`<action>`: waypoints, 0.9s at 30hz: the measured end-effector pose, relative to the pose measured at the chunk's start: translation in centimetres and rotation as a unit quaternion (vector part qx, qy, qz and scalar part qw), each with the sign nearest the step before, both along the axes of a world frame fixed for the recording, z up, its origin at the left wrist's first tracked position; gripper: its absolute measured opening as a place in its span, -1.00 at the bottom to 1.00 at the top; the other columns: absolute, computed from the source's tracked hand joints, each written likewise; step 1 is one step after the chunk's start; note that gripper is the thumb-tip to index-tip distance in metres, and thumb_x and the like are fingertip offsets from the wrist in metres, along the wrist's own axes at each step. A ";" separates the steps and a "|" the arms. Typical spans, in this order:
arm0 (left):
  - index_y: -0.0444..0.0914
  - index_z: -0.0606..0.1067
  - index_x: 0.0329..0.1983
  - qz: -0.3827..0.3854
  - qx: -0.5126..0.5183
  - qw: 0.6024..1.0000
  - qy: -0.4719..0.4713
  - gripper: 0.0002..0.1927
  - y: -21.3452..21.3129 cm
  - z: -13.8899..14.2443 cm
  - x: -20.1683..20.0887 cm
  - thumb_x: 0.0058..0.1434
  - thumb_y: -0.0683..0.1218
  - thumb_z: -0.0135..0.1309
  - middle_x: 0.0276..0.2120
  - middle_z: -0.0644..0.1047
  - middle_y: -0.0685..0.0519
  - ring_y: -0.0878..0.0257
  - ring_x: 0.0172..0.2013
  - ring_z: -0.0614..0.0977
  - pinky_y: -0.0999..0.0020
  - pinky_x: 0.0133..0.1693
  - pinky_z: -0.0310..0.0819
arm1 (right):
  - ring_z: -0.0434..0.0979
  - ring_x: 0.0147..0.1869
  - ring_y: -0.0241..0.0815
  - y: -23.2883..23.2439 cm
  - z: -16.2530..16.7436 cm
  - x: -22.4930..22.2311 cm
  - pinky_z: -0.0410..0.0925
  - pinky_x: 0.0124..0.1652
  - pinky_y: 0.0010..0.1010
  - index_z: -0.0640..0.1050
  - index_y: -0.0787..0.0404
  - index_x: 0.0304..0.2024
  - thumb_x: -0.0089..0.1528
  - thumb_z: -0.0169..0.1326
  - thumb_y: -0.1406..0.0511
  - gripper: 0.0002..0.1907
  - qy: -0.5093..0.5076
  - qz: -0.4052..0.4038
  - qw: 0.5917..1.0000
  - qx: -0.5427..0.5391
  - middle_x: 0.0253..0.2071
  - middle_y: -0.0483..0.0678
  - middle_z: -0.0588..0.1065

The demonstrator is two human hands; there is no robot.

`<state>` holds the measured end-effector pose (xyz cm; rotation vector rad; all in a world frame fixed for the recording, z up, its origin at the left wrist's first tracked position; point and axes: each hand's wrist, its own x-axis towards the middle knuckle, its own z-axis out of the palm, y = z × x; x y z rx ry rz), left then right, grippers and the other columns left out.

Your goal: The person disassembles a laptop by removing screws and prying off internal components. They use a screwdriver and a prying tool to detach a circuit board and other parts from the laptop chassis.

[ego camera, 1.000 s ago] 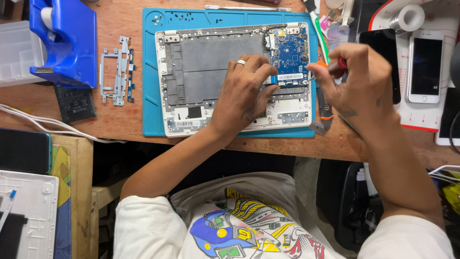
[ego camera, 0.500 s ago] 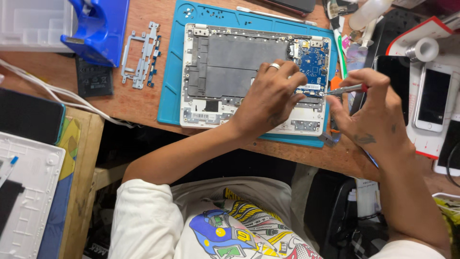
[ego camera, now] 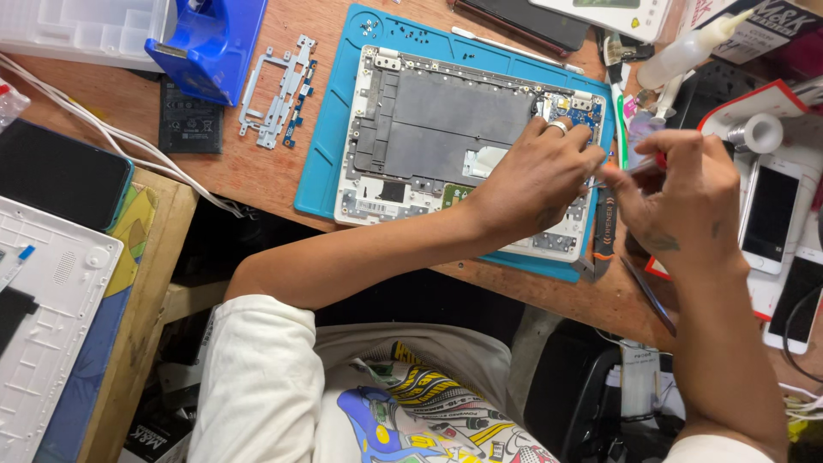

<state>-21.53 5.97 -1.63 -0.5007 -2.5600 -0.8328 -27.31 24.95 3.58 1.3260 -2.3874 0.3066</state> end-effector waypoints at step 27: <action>-0.31 0.47 -0.08 -0.037 0.052 0.997 -0.046 -0.62 -1.0 -1.2 -0.1 0.15 -0.03 0.27 -0.19 0.45 -0.06 0.06 -0.12 0.50 0.10 0.05 0.30 | 0.64 -0.17 -0.14 0.8 -0.9 0.7 0.44 -0.17 -0.41 0.23 0.30 0.20 0.28 0.25 0.44 -0.44 -0.151 0.005 0.983 -0.102 -0.23 0.06 0.58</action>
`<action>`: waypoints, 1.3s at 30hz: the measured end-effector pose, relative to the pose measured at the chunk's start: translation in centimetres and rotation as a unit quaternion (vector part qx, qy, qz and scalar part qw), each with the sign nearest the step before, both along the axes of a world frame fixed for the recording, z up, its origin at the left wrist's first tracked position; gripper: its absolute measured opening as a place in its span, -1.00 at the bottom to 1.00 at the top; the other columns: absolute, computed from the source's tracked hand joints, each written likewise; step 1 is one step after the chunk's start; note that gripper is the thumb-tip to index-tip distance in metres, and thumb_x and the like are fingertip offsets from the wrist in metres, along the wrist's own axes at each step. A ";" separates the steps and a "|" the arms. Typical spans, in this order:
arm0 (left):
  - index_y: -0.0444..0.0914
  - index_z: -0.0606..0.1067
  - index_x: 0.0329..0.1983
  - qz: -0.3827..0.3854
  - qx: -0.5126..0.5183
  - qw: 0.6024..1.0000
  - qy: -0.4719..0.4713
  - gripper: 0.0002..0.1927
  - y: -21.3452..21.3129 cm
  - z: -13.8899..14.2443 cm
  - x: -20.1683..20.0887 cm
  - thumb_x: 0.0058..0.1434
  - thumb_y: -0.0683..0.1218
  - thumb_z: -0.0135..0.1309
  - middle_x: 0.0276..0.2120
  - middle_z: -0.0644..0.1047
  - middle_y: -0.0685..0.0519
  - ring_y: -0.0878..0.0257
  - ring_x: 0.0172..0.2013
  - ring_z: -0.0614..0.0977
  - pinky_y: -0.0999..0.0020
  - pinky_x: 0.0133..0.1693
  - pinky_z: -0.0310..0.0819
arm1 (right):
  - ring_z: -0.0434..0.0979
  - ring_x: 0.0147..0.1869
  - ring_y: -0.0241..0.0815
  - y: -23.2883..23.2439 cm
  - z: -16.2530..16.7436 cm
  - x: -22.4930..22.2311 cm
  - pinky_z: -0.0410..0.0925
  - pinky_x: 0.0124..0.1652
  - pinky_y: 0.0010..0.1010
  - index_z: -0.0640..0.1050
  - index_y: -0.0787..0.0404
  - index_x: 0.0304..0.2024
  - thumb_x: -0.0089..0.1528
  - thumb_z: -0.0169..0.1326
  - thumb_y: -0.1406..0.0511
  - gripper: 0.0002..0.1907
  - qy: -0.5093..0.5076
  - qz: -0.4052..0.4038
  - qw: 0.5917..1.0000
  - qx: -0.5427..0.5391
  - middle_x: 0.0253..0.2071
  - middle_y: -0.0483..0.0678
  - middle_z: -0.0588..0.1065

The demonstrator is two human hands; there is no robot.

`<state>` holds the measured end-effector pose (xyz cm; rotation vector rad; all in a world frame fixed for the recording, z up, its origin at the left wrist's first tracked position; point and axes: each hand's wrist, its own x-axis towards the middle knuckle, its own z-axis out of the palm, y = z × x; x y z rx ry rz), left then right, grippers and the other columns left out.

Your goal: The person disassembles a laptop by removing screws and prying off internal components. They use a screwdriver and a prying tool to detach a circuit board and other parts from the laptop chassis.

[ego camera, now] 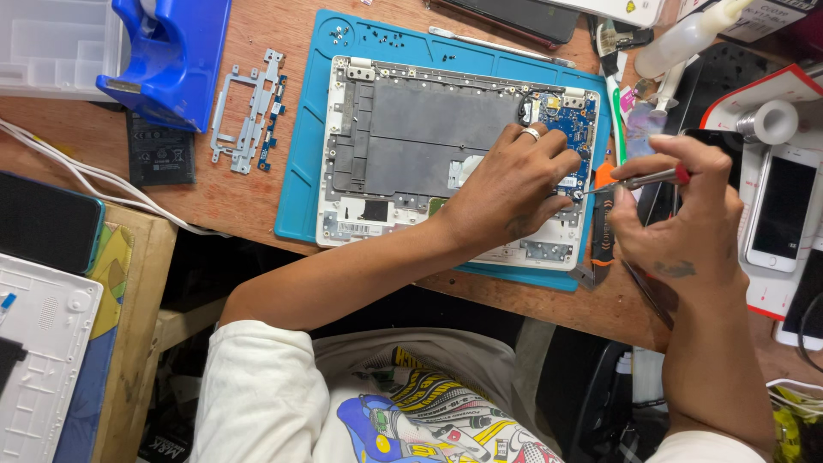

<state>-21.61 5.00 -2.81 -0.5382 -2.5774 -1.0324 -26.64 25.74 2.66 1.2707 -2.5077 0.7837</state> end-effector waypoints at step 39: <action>-0.29 0.54 -0.28 0.113 0.003 0.994 0.000 -0.91 -4.5 0.4 -2.0 0.36 -0.27 0.08 -0.30 0.53 -0.01 0.14 -0.30 0.50 0.21 -0.07 0.34 | 0.67 -0.12 -0.16 2.5 -3.4 -0.9 0.38 -0.13 -0.60 0.11 0.26 0.28 0.43 0.20 0.48 -0.42 -0.064 0.032 0.976 -0.207 -0.24 0.12 0.58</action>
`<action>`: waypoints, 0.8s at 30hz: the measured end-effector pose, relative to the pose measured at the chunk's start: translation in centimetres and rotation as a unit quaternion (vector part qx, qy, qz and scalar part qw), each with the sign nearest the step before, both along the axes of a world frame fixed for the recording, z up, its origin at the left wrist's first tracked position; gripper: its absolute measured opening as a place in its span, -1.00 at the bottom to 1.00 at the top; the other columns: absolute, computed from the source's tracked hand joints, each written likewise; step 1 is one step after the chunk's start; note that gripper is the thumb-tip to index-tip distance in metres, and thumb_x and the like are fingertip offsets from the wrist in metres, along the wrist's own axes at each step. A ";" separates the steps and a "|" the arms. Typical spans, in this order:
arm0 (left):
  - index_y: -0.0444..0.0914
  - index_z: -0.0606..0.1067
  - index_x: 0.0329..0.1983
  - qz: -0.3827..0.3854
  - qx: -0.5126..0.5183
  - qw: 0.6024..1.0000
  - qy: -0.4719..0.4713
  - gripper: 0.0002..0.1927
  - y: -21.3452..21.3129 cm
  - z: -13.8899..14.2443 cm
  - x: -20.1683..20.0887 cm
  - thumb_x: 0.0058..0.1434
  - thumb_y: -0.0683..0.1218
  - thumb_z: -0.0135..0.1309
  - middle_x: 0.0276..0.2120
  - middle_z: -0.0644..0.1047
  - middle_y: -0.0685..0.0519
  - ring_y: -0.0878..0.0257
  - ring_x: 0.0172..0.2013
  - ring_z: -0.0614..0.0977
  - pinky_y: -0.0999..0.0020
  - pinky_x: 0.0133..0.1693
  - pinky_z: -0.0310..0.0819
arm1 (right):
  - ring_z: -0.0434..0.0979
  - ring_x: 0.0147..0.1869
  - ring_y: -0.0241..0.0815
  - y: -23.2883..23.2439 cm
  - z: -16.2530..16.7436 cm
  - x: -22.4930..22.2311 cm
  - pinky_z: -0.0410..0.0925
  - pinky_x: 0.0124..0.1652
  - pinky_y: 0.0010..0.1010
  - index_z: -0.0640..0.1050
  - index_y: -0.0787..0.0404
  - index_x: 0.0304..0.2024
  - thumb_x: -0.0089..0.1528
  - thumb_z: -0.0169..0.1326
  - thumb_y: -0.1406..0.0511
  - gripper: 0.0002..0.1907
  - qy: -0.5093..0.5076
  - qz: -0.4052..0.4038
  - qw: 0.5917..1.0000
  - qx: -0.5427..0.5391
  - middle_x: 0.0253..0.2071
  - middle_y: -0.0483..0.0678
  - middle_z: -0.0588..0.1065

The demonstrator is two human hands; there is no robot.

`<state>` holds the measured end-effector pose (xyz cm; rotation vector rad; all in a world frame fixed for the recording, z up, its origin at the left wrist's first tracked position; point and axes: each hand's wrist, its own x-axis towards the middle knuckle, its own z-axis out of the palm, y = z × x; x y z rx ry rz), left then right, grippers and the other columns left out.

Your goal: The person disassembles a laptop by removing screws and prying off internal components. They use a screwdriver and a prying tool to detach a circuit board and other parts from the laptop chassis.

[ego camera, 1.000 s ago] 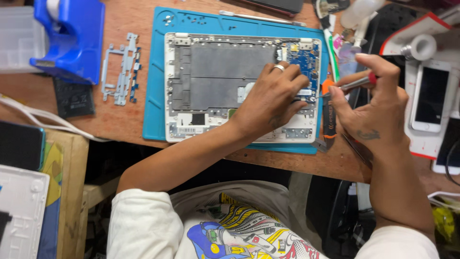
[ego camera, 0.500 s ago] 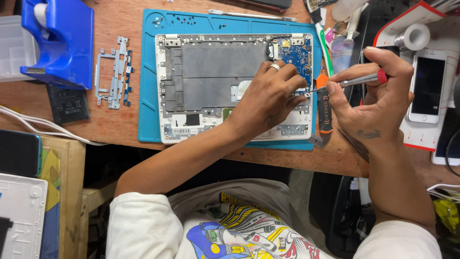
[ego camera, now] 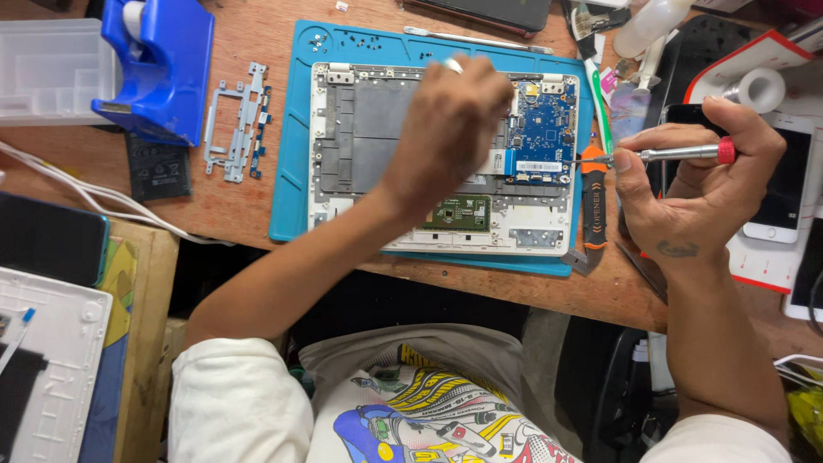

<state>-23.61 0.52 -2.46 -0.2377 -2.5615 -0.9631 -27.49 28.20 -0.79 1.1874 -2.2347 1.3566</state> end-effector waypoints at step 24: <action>-0.27 0.65 -0.37 0.127 -0.074 0.988 0.041 -0.95 -5.8 -3.1 -4.5 0.13 -0.20 0.31 -0.25 0.49 -0.09 0.01 -0.15 0.50 0.09 0.02 0.31 | 0.68 -0.11 -0.13 -0.8 0.0 -0.4 0.48 -0.09 -0.57 0.13 0.25 0.28 0.38 0.20 0.50 -0.41 0.031 0.024 0.999 0.004 -0.28 0.10 0.57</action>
